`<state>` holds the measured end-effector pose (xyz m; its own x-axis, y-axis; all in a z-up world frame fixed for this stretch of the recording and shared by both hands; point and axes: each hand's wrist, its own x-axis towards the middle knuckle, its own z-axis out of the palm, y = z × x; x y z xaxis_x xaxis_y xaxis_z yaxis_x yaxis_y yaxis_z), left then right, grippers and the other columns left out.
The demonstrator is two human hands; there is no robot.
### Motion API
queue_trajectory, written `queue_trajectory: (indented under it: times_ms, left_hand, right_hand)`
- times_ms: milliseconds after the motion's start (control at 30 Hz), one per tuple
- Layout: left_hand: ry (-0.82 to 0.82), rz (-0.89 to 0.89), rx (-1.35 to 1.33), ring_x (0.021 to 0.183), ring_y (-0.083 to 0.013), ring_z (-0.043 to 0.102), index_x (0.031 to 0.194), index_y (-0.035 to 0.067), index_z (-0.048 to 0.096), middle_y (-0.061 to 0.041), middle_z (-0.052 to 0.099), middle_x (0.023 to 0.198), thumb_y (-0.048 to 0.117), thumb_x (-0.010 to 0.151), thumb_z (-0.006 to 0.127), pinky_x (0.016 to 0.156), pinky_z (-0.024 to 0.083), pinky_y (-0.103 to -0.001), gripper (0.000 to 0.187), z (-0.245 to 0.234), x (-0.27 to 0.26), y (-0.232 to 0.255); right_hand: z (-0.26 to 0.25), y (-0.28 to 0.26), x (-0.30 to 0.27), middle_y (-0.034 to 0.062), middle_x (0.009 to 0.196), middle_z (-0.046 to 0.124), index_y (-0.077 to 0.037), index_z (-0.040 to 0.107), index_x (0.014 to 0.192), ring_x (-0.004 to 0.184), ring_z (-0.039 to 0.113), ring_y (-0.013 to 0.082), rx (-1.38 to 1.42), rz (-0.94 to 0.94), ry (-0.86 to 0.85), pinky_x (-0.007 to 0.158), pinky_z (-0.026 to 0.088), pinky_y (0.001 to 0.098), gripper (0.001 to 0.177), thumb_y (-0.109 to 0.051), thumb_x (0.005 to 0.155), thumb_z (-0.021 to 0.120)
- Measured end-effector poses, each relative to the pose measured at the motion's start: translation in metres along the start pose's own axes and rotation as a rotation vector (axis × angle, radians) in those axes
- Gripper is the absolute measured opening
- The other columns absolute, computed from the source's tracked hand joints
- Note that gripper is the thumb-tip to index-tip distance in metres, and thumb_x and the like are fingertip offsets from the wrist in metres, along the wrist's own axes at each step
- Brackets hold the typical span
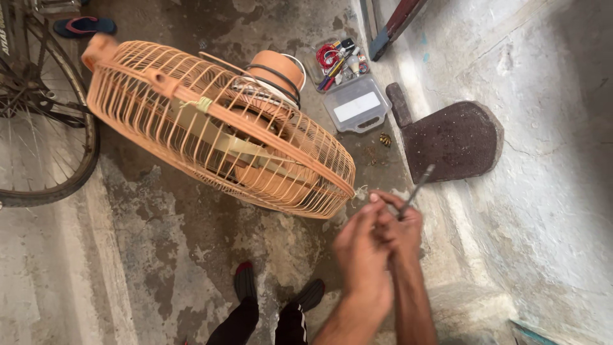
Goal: The person uses a screwdriver to tighten a screw on the front grille of an orange electric fan. They repeatedly insert the screwdriver into the screw head and turn it clockwise to secure the grille to the fan body.
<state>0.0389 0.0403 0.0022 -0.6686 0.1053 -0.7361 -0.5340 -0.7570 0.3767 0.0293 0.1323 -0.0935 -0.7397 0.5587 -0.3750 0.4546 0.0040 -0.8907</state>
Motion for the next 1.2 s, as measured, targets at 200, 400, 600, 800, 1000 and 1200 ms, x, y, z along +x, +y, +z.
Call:
queue_trajectory:
  times_ms: [200, 400, 600, 800, 1000, 1200]
  left_hand:
    - [0.211, -0.082, 0.091, 0.071, -0.0123, 0.059, 0.116, 0.008, 0.071, -0.001, 0.069, 0.092, 0.013, 0.093, 0.068, 0.062, 0.052, -0.028, 0.023, -0.048, 0.032, -0.007]
    - [0.058, -0.017, 0.069, 0.075, -0.0116, 0.063, 0.11, 0.004, 0.073, -0.003, 0.071, 0.094, 0.016, 0.095, 0.069, 0.065, 0.056, -0.029, 0.02, -0.034, 0.049, -0.012]
    - [0.022, -0.054, 0.071, 0.076, -0.0106, 0.06, 0.103, 0.004, 0.074, -0.003, 0.071, 0.094, 0.019, 0.095, 0.07, 0.065, 0.054, -0.028, 0.017, -0.04, 0.044, -0.008]
    - [-0.001, -0.062, 0.039, 0.077, -0.0099, 0.061, 0.106, 0.004, 0.075, -0.003, 0.069, 0.093, 0.015, 0.094, 0.07, 0.067, 0.054, -0.027, 0.017, -0.043, 0.038, -0.004]
    - [0.045, -0.229, -0.308, 0.075, -0.0131, 0.059, 0.103, 0.002, 0.071, -0.006, 0.067, 0.089, 0.008, 0.096, 0.069, 0.07, 0.052, -0.027, 0.01, 0.001, 0.049, -0.008]
    - [0.147, -0.368, -0.553, 0.075, -0.0135, 0.058, 0.106, 0.007, 0.069, -0.004, 0.068, 0.091, 0.014, 0.095, 0.067, 0.07, 0.052, -0.027, 0.014, 0.044, 0.067, 0.001]
  right_hand:
    - [-0.013, -0.057, -0.008, 0.0092, 0.105, 0.073, -0.008, 0.08, 0.106, 0.067, 0.059, 0.0085, -0.245, -0.676, -0.133, 0.053, 0.046, 0.0206, 0.023, -0.003, 0.084, 0.081]
    - [-0.009, -0.077, 0.013, 0.009, 0.104, 0.077, -0.009, 0.08, 0.106, 0.085, 0.074, 0.0131, -0.247, -0.672, -0.319, 0.069, 0.062, 0.0239, 0.02, -0.005, 0.086, 0.08]
    - [-0.025, -0.083, 0.023, 0.0104, 0.102, 0.078, -0.006, 0.081, 0.102, 0.088, 0.074, 0.0154, -0.223, -0.504, -0.501, 0.074, 0.062, 0.029, 0.021, -0.007, 0.082, 0.081]
    - [-0.019, -0.056, 0.038, 0.0117, 0.088, 0.077, -0.002, 0.08, 0.095, 0.07, 0.064, 0.0186, -0.336, -0.389, -0.362, 0.062, 0.05, 0.0335, 0.012, -0.004, 0.083, 0.081]
    - [0.01, 0.011, 0.019, 0.0182, 0.094, 0.069, 0.004, 0.066, 0.113, 0.074, 0.059, 0.0223, 0.433, -0.083, -0.19, 0.067, 0.049, 0.0339, 0.018, 0.003, 0.095, 0.064]
    - [0.05, 0.03, -0.048, 0.0111, 0.093, 0.066, 0.002, 0.052, 0.132, 0.07, 0.056, 0.0151, 0.901, 0.03, -0.024, 0.062, 0.046, 0.0259, 0.035, -0.007, 0.098, 0.055]
